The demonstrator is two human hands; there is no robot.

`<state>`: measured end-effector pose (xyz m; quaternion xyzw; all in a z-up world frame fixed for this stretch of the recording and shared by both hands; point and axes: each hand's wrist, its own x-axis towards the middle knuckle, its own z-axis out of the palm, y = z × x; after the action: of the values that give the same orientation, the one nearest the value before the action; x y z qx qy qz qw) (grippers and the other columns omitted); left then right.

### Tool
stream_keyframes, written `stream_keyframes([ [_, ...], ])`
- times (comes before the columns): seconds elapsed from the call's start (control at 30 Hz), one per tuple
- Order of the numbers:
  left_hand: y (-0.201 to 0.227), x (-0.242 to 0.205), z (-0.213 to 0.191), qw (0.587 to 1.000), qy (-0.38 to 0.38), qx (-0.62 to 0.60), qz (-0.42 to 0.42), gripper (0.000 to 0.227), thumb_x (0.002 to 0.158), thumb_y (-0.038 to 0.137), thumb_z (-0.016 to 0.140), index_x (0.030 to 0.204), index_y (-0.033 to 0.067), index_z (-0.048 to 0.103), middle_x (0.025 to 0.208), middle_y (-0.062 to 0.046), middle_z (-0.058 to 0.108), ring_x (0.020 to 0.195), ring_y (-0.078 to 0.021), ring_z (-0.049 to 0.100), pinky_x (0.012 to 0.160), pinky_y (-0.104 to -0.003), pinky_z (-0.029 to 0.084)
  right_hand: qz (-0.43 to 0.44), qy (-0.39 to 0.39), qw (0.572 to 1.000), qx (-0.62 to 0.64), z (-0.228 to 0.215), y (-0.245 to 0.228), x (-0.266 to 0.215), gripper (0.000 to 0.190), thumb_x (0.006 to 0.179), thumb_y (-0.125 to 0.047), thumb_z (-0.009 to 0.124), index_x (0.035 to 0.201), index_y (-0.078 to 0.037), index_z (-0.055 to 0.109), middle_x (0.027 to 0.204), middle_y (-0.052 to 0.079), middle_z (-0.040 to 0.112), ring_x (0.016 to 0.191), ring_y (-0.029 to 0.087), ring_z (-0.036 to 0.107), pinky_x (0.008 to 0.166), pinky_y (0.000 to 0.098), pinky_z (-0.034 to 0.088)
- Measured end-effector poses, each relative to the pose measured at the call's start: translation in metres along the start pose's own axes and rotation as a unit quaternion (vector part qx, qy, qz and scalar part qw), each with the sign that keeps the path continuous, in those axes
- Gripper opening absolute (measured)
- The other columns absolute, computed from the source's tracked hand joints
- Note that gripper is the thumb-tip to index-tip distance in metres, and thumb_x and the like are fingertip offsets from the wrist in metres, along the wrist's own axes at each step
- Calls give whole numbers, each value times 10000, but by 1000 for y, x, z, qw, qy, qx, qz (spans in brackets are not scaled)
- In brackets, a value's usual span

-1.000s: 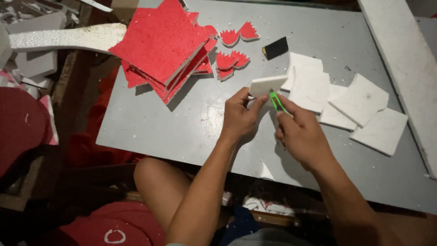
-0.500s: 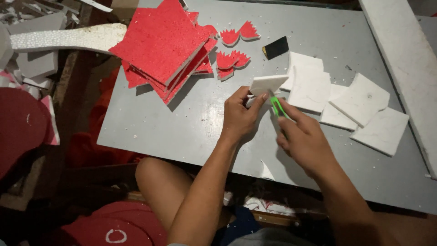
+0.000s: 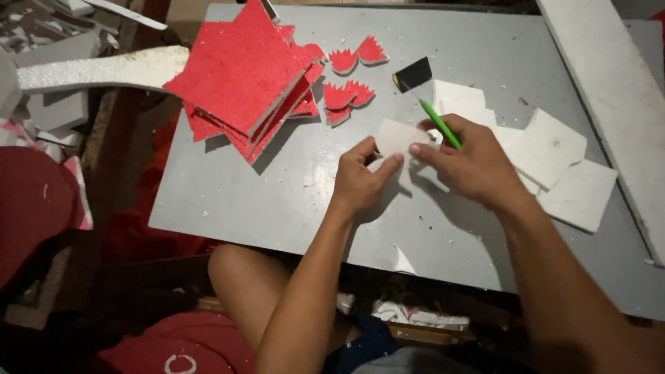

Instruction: Cutting star shapes out of white foam blocks using a utility knife on a workshop table.

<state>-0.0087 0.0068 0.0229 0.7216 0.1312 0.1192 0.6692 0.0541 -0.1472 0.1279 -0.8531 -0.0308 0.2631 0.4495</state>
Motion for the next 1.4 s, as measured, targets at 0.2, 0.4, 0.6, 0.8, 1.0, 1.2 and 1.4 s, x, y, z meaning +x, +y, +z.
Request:
stream_keyframes([
  [0.2, -16, 6, -1, 999, -44, -29, -12, 174, 863, 192, 750, 788, 109, 617, 722, 7, 605, 668, -105, 554, 567, -272, 477, -10, -50, 999, -6, -9, 9, 21, 380, 884, -278, 709, 1225, -111, 717, 1046, 98, 736, 986, 209, 671, 982, 359, 500],
  [0.4, -23, 6, -4, 998, -54, -29, 22, 168, 830, 173, 757, 746, 138, 616, 694, 62, 550, 651, -66, 492, 598, -231, 397, -10, 33, 987, 157, -11, 51, 36, 147, 979, -230, 718, 1050, -106, 683, 650, -33, 443, 547, 106, 355, 515, 278, 296],
  [0.6, -1, 2, -1, 998, 9, -58, -30, 313, 900, 183, 739, 1205, 173, 669, 756, 60, 405, 677, -74, 363, 651, -217, 365, 105, -3, 994, 21, -32, 68, -27, 273, 1035, -254, 617, 1028, -1, 716, 756, 118, 520, 637, 227, 416, 628, 384, 400],
  [0.8, 7, 1, 2, 998, 51, -15, -38, 294, 898, 210, 686, 1189, 202, 645, 1127, 31, 667, 645, -72, 447, 694, -230, 460, 72, -74, 994, 21, -27, 105, -45, 266, 860, -199, 769, 994, -3, 889, 939, 55, 786, 947, 172, 654, 941, 305, 425],
  [1.0, -14, 9, 7, 997, 63, -33, 26, 358, 919, 131, 749, 1256, 126, 627, 1157, -184, 720, 814, -269, 777, 724, -350, 639, -272, -95, 957, -26, 9, 127, -51, 201, 893, -241, 734, 994, -84, 808, 1124, 198, 738, 1089, 406, 711, 924, 515, 534],
  [1.2, -13, 3, 14, 974, 164, 43, 149, 453, 934, 216, 711, 1367, 183, 585, 1587, -134, 309, 1540, -300, 322, 1151, -453, 491, -18, -256, 960, -109, -28, 94, -68, 315, 900, -345, 686, 1107, -224, 891, 624, -9, 749, 494, 95, 608, 521, 237, 522],
  [1.4, 11, -12, 14, 949, 204, 203, 131, 239, 845, 193, 745, 1076, 213, 685, 1314, -79, 440, 1253, -282, 465, 947, -398, 508, 12, -191, 981, -3, -27, 99, -55, 351, 916, -266, 631, 1121, -109, 870, 1011, -1, 892, 889, 122, 814, 872, 266, 604],
])
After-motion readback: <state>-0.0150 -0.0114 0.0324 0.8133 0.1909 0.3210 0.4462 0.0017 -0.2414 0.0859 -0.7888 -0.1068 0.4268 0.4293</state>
